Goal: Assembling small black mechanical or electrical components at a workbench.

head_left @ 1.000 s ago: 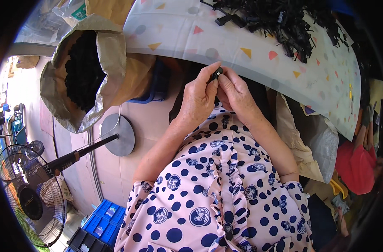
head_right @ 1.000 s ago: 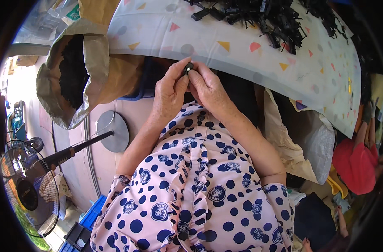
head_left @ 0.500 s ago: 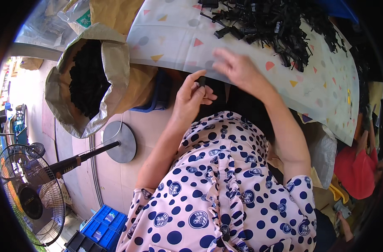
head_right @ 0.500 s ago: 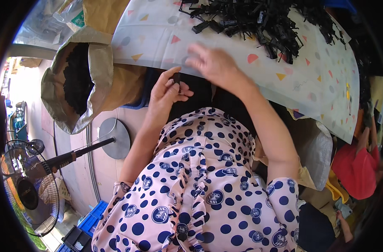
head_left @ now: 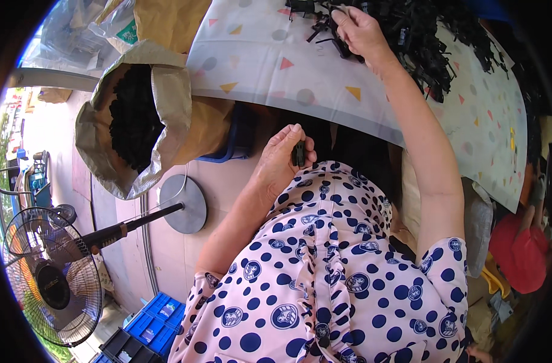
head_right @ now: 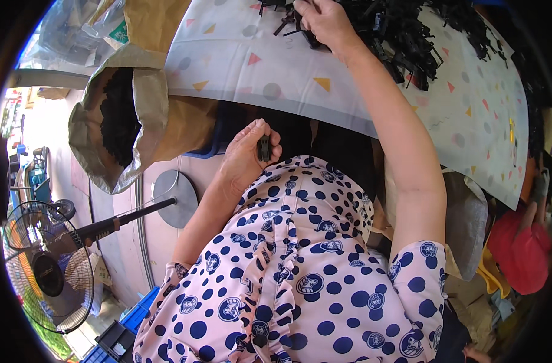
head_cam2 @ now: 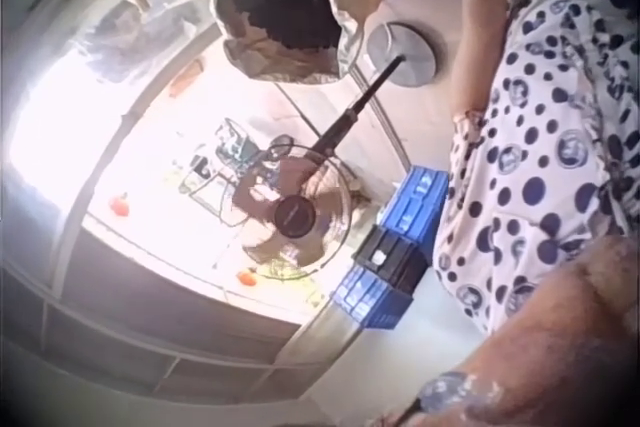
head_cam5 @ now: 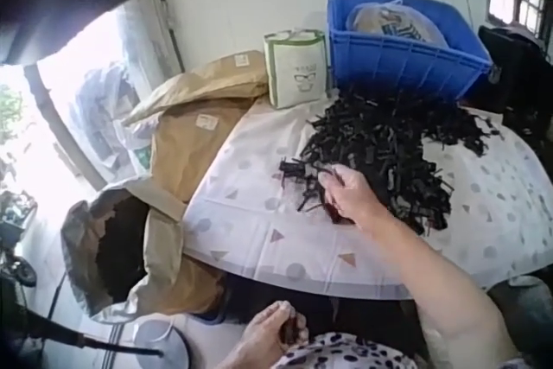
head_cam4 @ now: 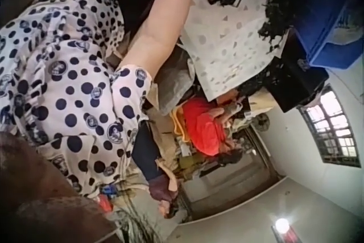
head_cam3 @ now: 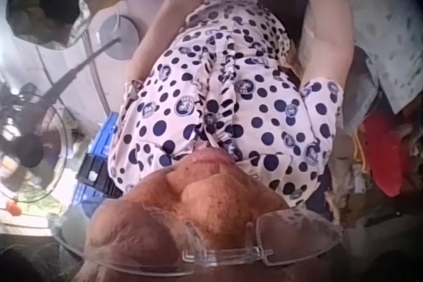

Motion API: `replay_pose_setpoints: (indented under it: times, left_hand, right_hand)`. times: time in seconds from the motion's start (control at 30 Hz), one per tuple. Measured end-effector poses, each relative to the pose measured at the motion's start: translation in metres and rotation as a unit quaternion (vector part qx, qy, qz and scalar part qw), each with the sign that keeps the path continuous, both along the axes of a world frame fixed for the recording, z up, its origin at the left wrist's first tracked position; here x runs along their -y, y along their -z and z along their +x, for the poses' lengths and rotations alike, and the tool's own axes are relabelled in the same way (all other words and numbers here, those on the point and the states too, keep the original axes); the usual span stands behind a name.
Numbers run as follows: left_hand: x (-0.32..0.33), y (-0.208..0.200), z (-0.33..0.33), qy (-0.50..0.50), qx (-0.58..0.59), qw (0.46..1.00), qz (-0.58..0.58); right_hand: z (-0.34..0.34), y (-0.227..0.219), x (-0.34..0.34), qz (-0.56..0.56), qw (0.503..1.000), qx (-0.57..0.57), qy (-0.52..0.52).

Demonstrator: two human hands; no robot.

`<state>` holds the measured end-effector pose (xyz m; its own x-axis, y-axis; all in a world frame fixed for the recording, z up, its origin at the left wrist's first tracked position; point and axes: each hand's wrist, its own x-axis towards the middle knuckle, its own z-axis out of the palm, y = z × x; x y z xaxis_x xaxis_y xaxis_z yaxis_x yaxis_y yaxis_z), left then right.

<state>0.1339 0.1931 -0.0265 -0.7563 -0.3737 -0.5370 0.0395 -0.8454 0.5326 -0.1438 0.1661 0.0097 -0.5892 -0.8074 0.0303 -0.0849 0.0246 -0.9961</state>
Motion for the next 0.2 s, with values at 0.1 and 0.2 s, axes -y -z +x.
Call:
replay_pose_setpoints:
  times: [0.1, 0.2]
  left_hand:
    - [0.005, -0.007, -0.006, 0.012, -0.013, 0.998, -0.061]
    - [0.008, -0.022, -0.019, 0.042, -0.001, 0.959, -0.281]
  right_hand:
    - [0.003, -0.013, -0.008, 0.004, 0.989, 0.142, -0.033]
    - [-0.042, 0.018, -0.017, 0.041, 0.985, 0.133, -0.105]
